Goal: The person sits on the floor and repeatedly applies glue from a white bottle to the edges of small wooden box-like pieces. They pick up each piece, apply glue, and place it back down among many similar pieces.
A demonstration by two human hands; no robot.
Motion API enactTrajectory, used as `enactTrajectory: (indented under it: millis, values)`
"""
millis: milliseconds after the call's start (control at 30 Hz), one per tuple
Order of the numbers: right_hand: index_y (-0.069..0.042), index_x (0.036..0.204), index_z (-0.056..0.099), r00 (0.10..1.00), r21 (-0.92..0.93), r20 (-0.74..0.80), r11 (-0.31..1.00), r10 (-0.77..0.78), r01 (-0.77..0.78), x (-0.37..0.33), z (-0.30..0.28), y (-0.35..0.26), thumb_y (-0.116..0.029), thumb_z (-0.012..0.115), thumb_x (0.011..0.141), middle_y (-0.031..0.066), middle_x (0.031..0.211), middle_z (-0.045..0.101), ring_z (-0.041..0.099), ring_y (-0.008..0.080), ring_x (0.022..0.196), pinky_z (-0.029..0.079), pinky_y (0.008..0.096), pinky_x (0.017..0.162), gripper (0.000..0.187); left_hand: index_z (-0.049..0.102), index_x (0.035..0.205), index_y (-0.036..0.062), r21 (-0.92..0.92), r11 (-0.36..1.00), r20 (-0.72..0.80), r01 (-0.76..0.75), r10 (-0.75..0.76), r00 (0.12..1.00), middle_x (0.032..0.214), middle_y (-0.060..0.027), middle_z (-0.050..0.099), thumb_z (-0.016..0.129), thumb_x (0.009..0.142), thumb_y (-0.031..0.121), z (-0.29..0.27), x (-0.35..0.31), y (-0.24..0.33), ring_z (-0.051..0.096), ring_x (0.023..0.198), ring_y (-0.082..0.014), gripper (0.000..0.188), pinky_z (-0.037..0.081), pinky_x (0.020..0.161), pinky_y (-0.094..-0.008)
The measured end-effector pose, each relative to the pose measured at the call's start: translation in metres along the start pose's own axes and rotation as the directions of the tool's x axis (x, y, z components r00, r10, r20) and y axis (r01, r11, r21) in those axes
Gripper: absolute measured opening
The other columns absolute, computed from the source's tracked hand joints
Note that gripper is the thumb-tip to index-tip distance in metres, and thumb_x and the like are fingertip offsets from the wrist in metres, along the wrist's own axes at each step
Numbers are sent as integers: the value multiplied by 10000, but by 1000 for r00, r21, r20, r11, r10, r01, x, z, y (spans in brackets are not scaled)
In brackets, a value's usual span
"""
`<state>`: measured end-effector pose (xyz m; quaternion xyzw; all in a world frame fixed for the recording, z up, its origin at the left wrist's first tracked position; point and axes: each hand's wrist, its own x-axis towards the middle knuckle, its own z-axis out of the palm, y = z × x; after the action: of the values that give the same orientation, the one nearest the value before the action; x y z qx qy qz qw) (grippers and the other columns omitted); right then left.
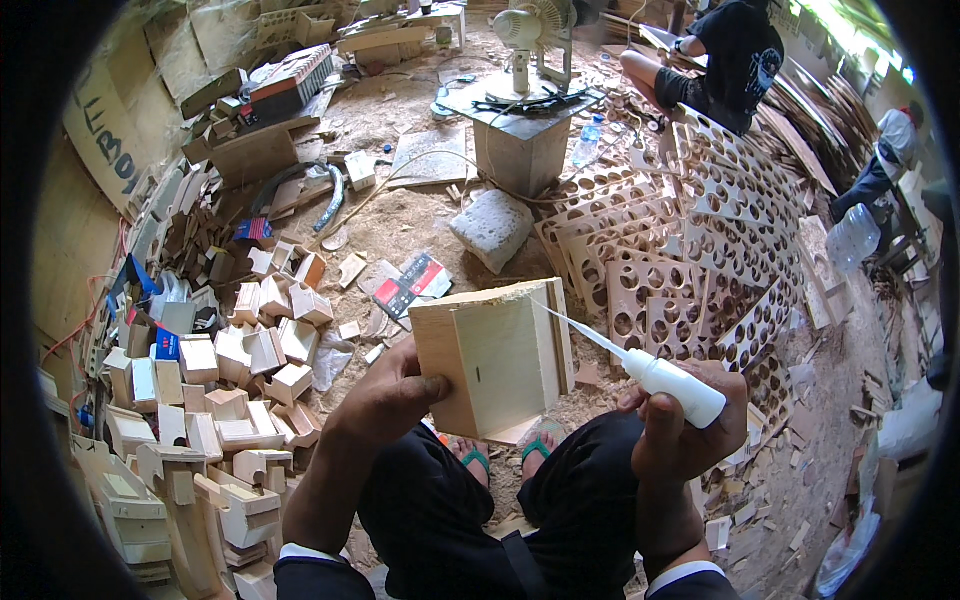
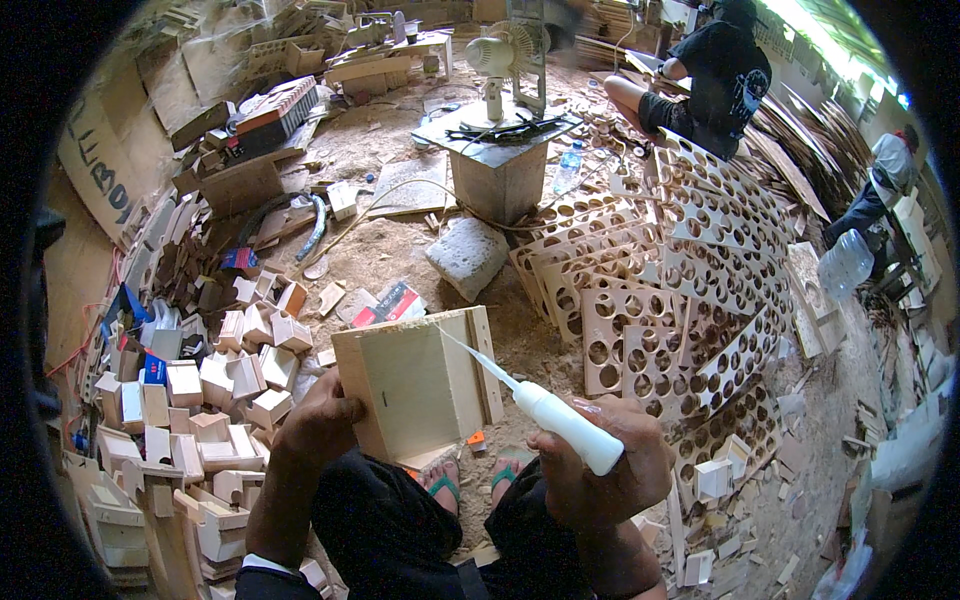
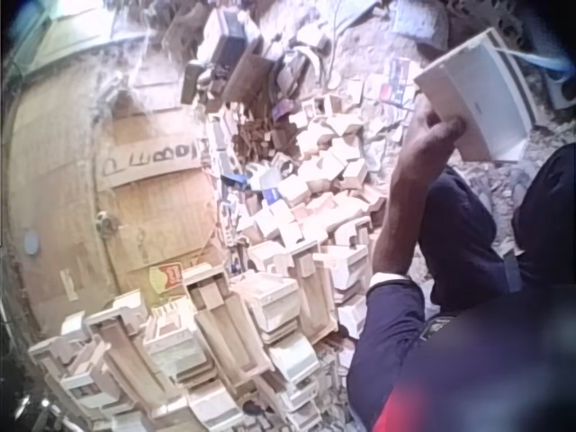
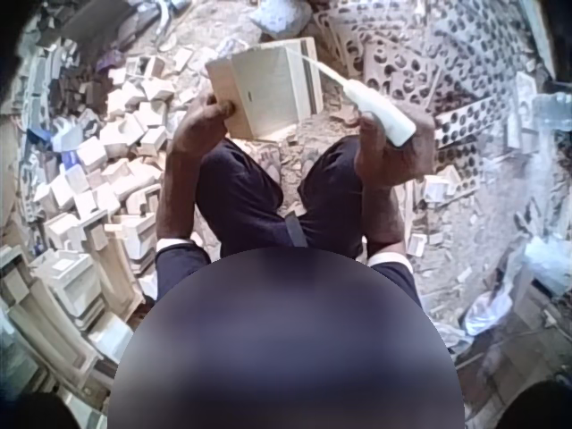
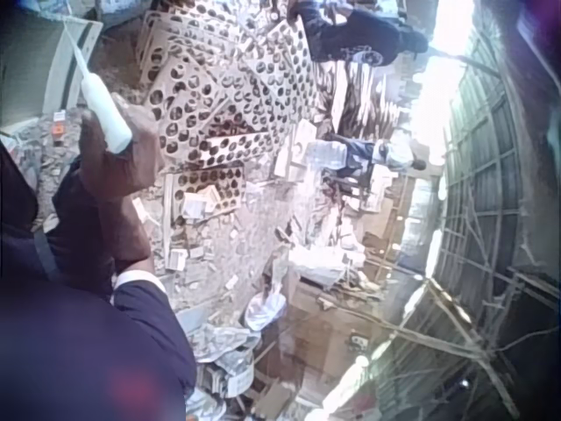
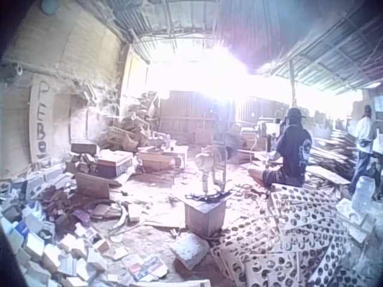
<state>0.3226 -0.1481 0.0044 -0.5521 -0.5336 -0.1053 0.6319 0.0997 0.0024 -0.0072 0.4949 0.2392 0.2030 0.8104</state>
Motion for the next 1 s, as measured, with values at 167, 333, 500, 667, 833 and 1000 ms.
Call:
enactTrajectory:
  millis: [167, 333, 500, 667, 833, 1000]
  values:
    - [46, 940, 463, 1000, 15, -10, 1000, 18, -18, -1, 0, -1, -330, 662, 875, 103, 751, 524, 538, 99, 499, 495, 233, 428, 430, 453, 1244, -94, -32, 999, -30, -7, 6, 1000, 1159, -165, 585, 703, 723, 268, 0, -1, -3, 558, 1085, -231, 682, 407, 973, -348]
    - [50, 943, 465, 1000, -5, -7, 1000, 10, -10, -1, 0, -1, -338, 661, 875, 106, 748, 528, 542, 99, 500, 492, 230, 426, 440, 459, 1234, -96, 62, 998, -50, 25, -22, 999, 1138, -165, 591, 700, 719, 263, -2, -1, -2, 563, 1069, -234, 673, 409, 970, -349]
    - [45, 943, 468, 1000, -27, 4, 1000, -4, 4, -1, -1, -1, -344, 661, 875, 109, 743, 535, 543, 98, 501, 487, 227, 423, 439, 436, 1255, -92, -75, 997, -23, -25, 23, 999, 1163, -166, 575, 722, 710, 276, 1, 0, -5, 552, 1091, -239, 717, 407, 975, -359]
    - [39, 939, 472, 1000, -14, 0, 1000, 12, -12, -2, -1, -3, -350, 666, 872, 109, 752, 542, 541, 101, 498, 488, 229, 421, 439, 419, 1270, -87, -66, 998, -10, -10, 9, 1000, 1180, -165, 565, 733, 705, 282, 1, -1, -3, 543, 1105, -241, 744, 403, 981, -363]
    - [33, 922, 464, 999, 22, -12, 999, 42, -42, -1, 2, -4, -358, 665, 871, 106, 760, 545, 536, 103, 494, 492, 235, 418, 442, 425, 1270, -80, -7, 1000, -32, 15, -15, 999, 1176, -161, 568, 725, 715, 290, 1, -2, 0, 542, 1105, -235, 732, 397, 983, -355]
    - [32, 930, 444, 990, 161, -59, 980, 129, -118, -4, 7, -9, -380, 652, 876, 107, 744, 529, 535, 102, 486, 496, 237, 421, 464, 419, 1281, -72, 19, 1000, -64, 6, -5, 998, 1183, -153, 566, 703, 739, 268, 3, -1, 1, 538, 1105, -224, 700, 392, 987, -349]
